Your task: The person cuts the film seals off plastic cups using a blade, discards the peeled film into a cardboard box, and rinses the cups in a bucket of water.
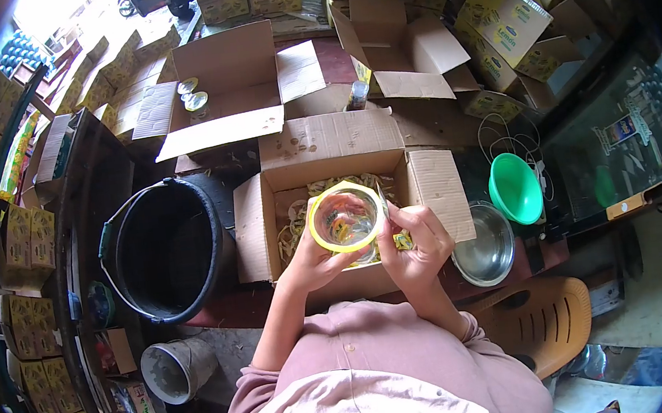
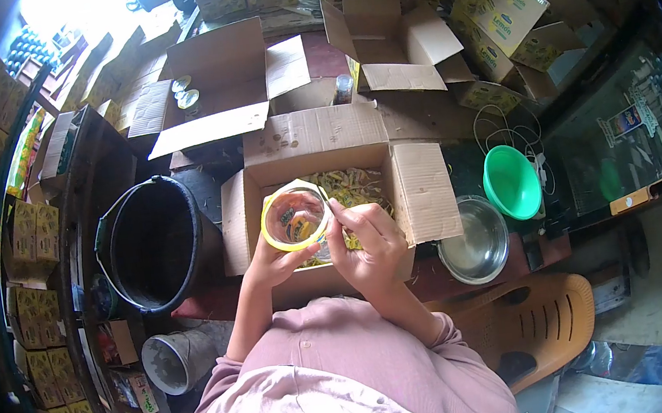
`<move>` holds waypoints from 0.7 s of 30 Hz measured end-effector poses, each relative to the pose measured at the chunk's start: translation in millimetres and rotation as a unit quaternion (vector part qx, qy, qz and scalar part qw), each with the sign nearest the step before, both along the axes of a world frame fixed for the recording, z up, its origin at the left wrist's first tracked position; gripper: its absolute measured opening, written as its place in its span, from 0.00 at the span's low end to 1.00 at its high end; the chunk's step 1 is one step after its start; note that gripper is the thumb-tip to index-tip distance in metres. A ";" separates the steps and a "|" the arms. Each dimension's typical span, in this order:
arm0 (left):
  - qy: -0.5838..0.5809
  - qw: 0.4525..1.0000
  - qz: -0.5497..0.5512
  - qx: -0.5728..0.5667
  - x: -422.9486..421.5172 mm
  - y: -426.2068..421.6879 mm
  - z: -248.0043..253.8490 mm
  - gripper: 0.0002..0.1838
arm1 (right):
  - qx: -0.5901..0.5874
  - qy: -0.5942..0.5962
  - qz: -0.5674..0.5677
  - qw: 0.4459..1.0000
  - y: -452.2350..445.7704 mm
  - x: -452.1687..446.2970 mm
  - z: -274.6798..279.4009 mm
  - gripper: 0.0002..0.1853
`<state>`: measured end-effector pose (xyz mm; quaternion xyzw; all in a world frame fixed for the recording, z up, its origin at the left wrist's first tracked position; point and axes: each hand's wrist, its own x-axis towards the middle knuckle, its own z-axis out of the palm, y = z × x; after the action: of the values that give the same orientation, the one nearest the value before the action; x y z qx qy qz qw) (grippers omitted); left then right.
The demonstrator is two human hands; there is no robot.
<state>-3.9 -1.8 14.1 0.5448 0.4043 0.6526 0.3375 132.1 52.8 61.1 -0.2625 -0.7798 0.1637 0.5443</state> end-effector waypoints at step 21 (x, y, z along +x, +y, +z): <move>-0.005 0.998 -0.051 -0.046 -1.5 -4.5 9.7 0.34 | -0.045 -0.005 0.011 0.999 2.9 5.6 -1.8 0.13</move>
<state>-5.4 -6.3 23.8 0.5456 0.4040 0.6176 0.3970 137.7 55.7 59.3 -0.2789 -0.7771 0.2036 0.5262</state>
